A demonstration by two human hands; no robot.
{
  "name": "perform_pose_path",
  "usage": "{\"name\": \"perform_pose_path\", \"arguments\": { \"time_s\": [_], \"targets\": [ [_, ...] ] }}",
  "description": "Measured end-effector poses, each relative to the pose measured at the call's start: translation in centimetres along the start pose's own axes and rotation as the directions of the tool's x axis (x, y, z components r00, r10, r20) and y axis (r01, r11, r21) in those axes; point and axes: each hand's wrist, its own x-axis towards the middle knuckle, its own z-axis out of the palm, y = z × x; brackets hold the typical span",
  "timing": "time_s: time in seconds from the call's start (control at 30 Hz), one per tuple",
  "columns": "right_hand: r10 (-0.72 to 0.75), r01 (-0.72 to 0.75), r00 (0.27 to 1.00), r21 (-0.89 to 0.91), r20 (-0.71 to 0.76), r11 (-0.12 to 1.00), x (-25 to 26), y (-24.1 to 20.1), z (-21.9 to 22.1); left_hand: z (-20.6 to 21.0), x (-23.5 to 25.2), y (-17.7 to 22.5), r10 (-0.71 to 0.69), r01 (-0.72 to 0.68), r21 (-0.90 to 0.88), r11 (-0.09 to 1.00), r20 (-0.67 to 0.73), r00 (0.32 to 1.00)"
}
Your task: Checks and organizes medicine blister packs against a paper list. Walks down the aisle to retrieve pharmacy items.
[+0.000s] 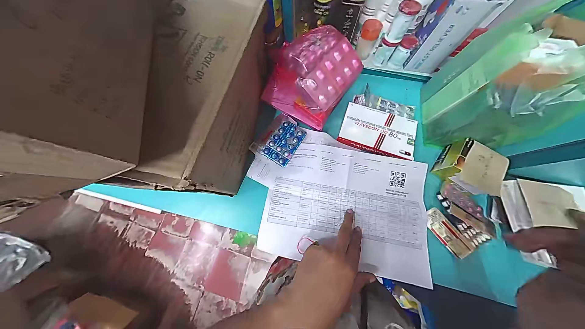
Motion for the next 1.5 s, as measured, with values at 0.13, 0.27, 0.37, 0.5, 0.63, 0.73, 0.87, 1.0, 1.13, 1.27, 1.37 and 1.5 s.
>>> {"name": "perform_pose_path", "arguments": {
  "time_s": [0.13, 0.27, 0.37, 0.5, 0.63, 0.73, 0.87, 1.0, 1.13, 1.27, 1.37, 1.5],
  "targets": [
    [0.170, -0.234, 0.942, 0.207, 0.288, 0.950, -2.9, -0.2, 7.9, 0.1, 0.4, 0.1, 0.039, -0.039, -0.004, 0.999, 0.038, 0.999],
    [0.175, -0.207, 0.962, 0.139, 0.211, 0.968, -4.8, 2.9, 12.2, 0.1, -0.4, -0.4, 0.076, -0.070, 0.094, 0.993, -0.065, 0.995],
    [0.180, -0.203, 0.967, 0.119, 0.178, 0.972, -5.2, 3.6, 12.6, -0.3, -1.1, -1.0, 0.061, -0.041, 0.218, 0.975, -0.083, 0.995],
    [0.157, -0.173, 0.968, 0.066, 0.197, 0.983, -5.2, 3.7, 12.9, -0.3, -1.1, -1.1, 0.062, -0.043, 0.237, 0.971, -0.073, 0.995],
    [0.163, -0.170, 0.973, 0.027, 0.161, 0.985, -5.3, 3.6, 13.2, -0.6, -1.2, -1.1, 0.074, -0.055, 0.209, 0.976, -0.085, 0.994],
    [0.197, -0.217, 0.971, 0.152, 0.139, 0.964, -5.0, 3.3, 11.9, -1.0, -1.3, -1.2, 0.117, -0.098, 0.197, 0.975, -0.087, 0.989],
    [0.138, -0.155, 0.986, 0.214, 0.092, 0.964, -4.4, 2.3, 8.7, -1.7, -1.0, -1.2, 0.204, -0.185, 0.230, 0.955, -0.058, 0.977],
    [0.104, -0.109, 0.994, 0.184, 0.033, 0.977, -3.8, 1.3, 5.4, -2.7, 0.0, -1.7, 0.296, -0.289, 0.226, 0.930, 0.000, 0.955],
    [0.101, -0.095, 0.995, 0.171, -0.027, 0.981, -4.0, 1.0, 2.8, -3.7, 0.9, -2.4, 0.320, -0.328, 0.145, 0.934, 0.077, 0.944],
    [0.183, -0.159, 0.981, 0.284, -0.061, 0.946, -4.2, 0.8, 0.6, -4.5, 1.3, -2.8, 0.311, -0.315, 0.041, 0.948, 0.086, 0.947],
    [0.315, -0.259, 0.946, 0.413, -0.073, 0.873, -4.3, 0.4, -0.8, -5.0, 1.7, -3.2, 0.310, -0.304, -0.062, 0.950, 0.135, 0.941],
    [0.355, -0.287, 0.931, 0.432, -0.085, 0.855, -4.5, 1.0, -1.3, -5.0, 2.1, -4.1, 0.302, -0.276, -0.181, 0.944, 0.139, 0.943]
  ]
}}
